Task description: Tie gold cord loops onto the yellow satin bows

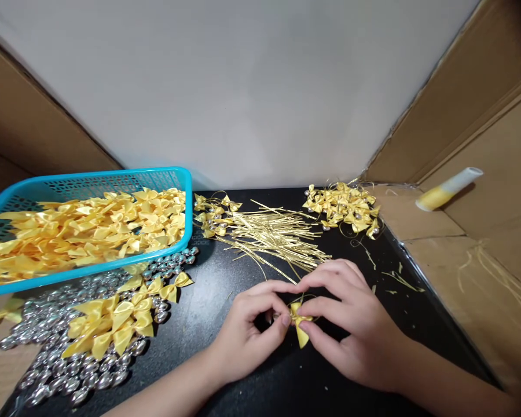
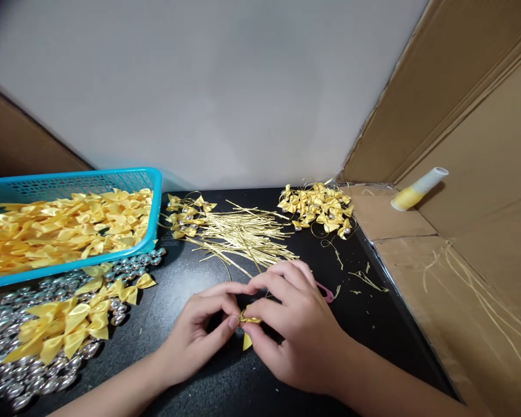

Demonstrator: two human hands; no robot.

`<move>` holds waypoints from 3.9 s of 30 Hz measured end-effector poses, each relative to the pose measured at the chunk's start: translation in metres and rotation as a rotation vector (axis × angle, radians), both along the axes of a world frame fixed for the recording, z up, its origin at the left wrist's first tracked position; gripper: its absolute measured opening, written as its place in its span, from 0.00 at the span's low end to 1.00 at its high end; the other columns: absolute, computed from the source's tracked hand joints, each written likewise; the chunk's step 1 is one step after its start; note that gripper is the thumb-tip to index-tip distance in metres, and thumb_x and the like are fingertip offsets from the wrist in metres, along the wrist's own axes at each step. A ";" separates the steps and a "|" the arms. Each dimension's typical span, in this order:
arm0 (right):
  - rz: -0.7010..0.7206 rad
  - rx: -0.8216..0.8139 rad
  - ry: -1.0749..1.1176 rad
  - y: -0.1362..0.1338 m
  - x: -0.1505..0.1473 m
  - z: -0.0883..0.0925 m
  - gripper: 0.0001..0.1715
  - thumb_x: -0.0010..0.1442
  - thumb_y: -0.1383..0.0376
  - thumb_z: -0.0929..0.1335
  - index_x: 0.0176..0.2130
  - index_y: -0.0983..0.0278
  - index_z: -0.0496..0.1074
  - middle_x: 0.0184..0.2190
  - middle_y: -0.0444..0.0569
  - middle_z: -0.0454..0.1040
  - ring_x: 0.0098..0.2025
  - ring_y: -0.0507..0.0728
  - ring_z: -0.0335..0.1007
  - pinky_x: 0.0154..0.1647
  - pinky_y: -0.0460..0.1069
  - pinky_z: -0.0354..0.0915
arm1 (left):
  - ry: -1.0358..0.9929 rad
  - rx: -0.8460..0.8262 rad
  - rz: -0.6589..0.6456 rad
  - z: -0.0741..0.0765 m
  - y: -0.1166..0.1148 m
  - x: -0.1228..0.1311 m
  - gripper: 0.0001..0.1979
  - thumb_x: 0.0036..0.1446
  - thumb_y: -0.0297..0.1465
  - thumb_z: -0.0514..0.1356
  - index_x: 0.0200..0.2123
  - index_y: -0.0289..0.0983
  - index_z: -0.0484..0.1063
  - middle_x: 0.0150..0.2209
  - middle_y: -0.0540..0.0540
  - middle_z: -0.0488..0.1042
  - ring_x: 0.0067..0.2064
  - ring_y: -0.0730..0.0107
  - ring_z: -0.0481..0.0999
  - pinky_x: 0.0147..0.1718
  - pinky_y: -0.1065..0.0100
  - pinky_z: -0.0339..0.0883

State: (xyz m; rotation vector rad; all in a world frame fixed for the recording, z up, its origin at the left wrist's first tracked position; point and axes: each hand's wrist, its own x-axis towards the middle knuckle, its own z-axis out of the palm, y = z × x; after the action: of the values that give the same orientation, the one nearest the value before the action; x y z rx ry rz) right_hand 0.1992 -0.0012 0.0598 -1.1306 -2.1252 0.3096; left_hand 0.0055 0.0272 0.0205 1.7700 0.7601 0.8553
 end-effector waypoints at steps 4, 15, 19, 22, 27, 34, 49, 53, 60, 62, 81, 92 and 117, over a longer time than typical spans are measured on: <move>-0.049 0.040 -0.067 -0.005 -0.006 -0.008 0.06 0.57 0.72 0.69 0.33 0.61 0.75 0.38 0.45 0.77 0.43 0.59 0.67 0.52 0.61 0.55 | -0.009 -0.026 -0.025 0.000 0.001 0.001 0.08 0.59 0.26 0.58 0.29 0.35 0.75 0.46 0.40 0.77 0.42 0.65 0.76 0.40 0.65 0.68; -0.138 0.120 -0.118 -0.007 -0.011 -0.013 0.06 0.56 0.72 0.67 0.30 0.61 0.71 0.34 0.41 0.78 0.40 0.56 0.68 0.57 0.59 0.50 | -0.009 -0.039 -0.034 0.000 0.002 0.003 0.07 0.59 0.26 0.59 0.30 0.36 0.75 0.45 0.43 0.77 0.39 0.68 0.76 0.34 0.69 0.66; -0.113 0.093 -0.166 -0.007 -0.010 -0.007 0.07 0.55 0.74 0.66 0.30 0.61 0.70 0.32 0.42 0.78 0.38 0.57 0.69 0.55 0.59 0.51 | 0.001 -0.064 -0.015 0.000 0.001 0.002 0.07 0.59 0.26 0.59 0.29 0.36 0.76 0.45 0.42 0.77 0.37 0.68 0.76 0.33 0.69 0.66; -0.118 0.056 -0.092 -0.006 -0.011 -0.002 0.08 0.53 0.75 0.66 0.29 0.61 0.69 0.30 0.42 0.76 0.37 0.57 0.68 0.52 0.59 0.53 | 0.016 -0.082 0.004 -0.001 0.001 0.002 0.08 0.58 0.27 0.59 0.27 0.36 0.75 0.45 0.42 0.77 0.35 0.69 0.76 0.31 0.69 0.66; -0.042 -0.332 0.205 0.001 -0.002 0.012 0.09 0.52 0.76 0.64 0.27 0.62 0.65 0.31 0.44 0.72 0.37 0.55 0.68 0.39 0.51 0.62 | 0.048 -0.098 0.051 -0.002 0.003 0.003 0.09 0.57 0.26 0.58 0.25 0.35 0.74 0.45 0.42 0.77 0.33 0.69 0.75 0.28 0.70 0.64; 0.189 -0.999 0.263 0.015 0.028 0.033 0.07 0.62 0.67 0.63 0.31 0.62 0.67 0.32 0.43 0.70 0.37 0.53 0.66 0.39 0.47 0.63 | 0.039 -0.119 0.068 -0.003 0.000 0.003 0.09 0.56 0.25 0.58 0.24 0.35 0.73 0.43 0.42 0.76 0.38 0.66 0.76 0.30 0.69 0.65; 0.212 -0.800 -0.039 -0.002 0.026 0.048 0.15 0.64 0.69 0.59 0.26 0.60 0.61 0.25 0.41 0.68 0.28 0.52 0.66 0.29 0.44 0.65 | 0.050 0.027 0.109 -0.002 -0.002 0.007 0.08 0.53 0.22 0.57 0.23 0.35 0.68 0.32 0.46 0.73 0.27 0.74 0.67 0.25 0.73 0.61; 0.125 -0.730 0.028 -0.009 0.019 0.043 0.21 0.64 0.61 0.62 0.21 0.62 0.61 0.19 0.41 0.63 0.22 0.51 0.59 0.20 0.44 0.60 | 0.047 0.056 0.108 -0.002 -0.003 0.007 0.08 0.52 0.20 0.55 0.23 0.36 0.67 0.30 0.47 0.73 0.28 0.73 0.70 0.26 0.72 0.62; 0.146 -0.756 0.050 -0.010 0.007 0.042 0.28 0.64 0.57 0.62 0.16 0.63 0.53 0.15 0.40 0.52 0.19 0.49 0.50 0.17 0.44 0.52 | 0.055 0.043 0.109 -0.002 -0.002 0.008 0.08 0.50 0.20 0.55 0.22 0.36 0.67 0.29 0.47 0.74 0.28 0.72 0.71 0.27 0.72 0.63; 0.137 -0.733 0.065 -0.012 0.006 0.043 0.27 0.63 0.57 0.63 0.16 0.62 0.55 0.15 0.40 0.53 0.19 0.49 0.52 0.17 0.44 0.52 | 0.048 0.043 0.109 -0.002 -0.001 0.008 0.09 0.50 0.19 0.55 0.22 0.36 0.67 0.28 0.47 0.74 0.29 0.72 0.72 0.27 0.72 0.63; -0.024 -0.112 0.251 -0.009 0.012 0.032 0.12 0.68 0.61 0.59 0.38 0.59 0.70 0.33 0.48 0.73 0.38 0.57 0.69 0.42 0.54 0.62 | 0.030 0.061 0.095 -0.001 -0.002 0.008 0.09 0.52 0.20 0.56 0.23 0.36 0.68 0.27 0.47 0.75 0.29 0.71 0.74 0.28 0.72 0.65; -0.140 -0.335 0.055 -0.007 -0.015 -0.021 0.07 0.54 0.74 0.68 0.28 0.63 0.70 0.29 0.44 0.72 0.36 0.56 0.64 0.39 0.53 0.56 | 0.017 0.037 0.068 -0.001 -0.003 0.007 0.08 0.53 0.20 0.58 0.23 0.34 0.70 0.27 0.46 0.76 0.29 0.73 0.74 0.29 0.74 0.65; -0.129 -0.674 0.199 0.002 -0.017 -0.019 0.09 0.54 0.76 0.66 0.26 0.63 0.66 0.29 0.44 0.71 0.36 0.55 0.67 0.41 0.52 0.61 | 0.030 -0.450 0.046 0.004 0.002 0.009 0.09 0.52 0.24 0.59 0.20 0.35 0.70 0.24 0.50 0.72 0.27 0.73 0.69 0.27 0.72 0.62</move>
State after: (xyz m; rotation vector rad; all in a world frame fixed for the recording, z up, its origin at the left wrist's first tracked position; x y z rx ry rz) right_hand 0.1823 0.0006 0.0404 -1.5199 -1.7983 1.0857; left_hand 0.0147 0.0295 0.0243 1.3712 0.9342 0.6281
